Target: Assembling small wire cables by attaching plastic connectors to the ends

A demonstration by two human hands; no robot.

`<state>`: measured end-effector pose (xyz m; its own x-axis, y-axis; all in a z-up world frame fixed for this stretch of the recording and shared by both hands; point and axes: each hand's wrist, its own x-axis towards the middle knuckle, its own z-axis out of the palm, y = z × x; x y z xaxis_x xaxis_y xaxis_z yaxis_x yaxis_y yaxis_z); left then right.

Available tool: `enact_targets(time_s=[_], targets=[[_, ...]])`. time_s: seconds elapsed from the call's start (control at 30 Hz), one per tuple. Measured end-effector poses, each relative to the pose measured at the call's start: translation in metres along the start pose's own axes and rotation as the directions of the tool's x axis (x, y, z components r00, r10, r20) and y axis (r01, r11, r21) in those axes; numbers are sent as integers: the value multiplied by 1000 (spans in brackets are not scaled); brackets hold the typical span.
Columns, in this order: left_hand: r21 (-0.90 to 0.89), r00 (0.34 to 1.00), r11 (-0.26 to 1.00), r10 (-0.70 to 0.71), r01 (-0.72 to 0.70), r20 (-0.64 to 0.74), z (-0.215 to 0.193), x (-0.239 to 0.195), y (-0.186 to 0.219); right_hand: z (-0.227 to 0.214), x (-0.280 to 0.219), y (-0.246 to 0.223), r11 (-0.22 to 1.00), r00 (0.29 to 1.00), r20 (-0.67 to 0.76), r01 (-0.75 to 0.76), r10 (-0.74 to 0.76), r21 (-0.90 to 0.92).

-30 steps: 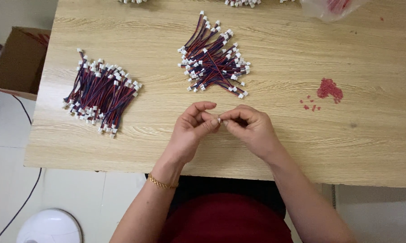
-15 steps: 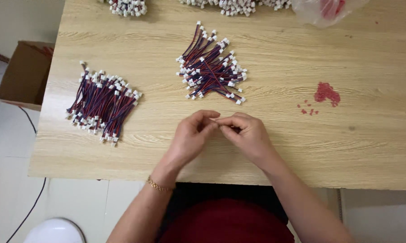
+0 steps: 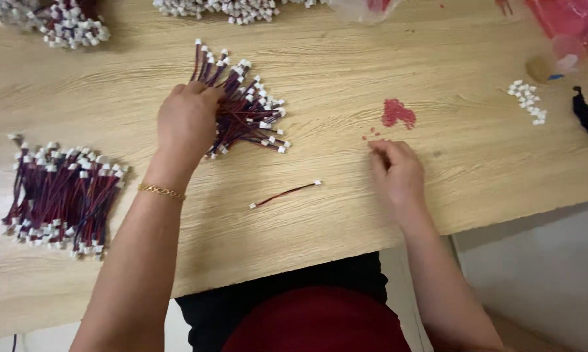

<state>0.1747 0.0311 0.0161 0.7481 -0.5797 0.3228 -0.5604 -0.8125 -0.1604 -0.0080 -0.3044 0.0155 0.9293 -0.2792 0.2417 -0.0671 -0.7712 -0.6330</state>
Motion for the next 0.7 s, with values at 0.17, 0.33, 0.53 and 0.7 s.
enact_targets(time_s=[0.17,0.33,0.53,0.7], targets=[[-204,962,973,-151,104,-229,-5,-14,11,14,20,26,996,998,-51,25,-30,-90],[-465,891,878,-297,113,-344,-53,-48,30,21,32,22,959,1000,-7,-26,26,-283],[-662,840,698,-508,271,-191,-76,-95,64,22,32,15,888,995,51,-52,85,-457],[-939,720,120,-675,324,162,-69,-114,98,17,11,-33,955,998,52,-50,37,292]])
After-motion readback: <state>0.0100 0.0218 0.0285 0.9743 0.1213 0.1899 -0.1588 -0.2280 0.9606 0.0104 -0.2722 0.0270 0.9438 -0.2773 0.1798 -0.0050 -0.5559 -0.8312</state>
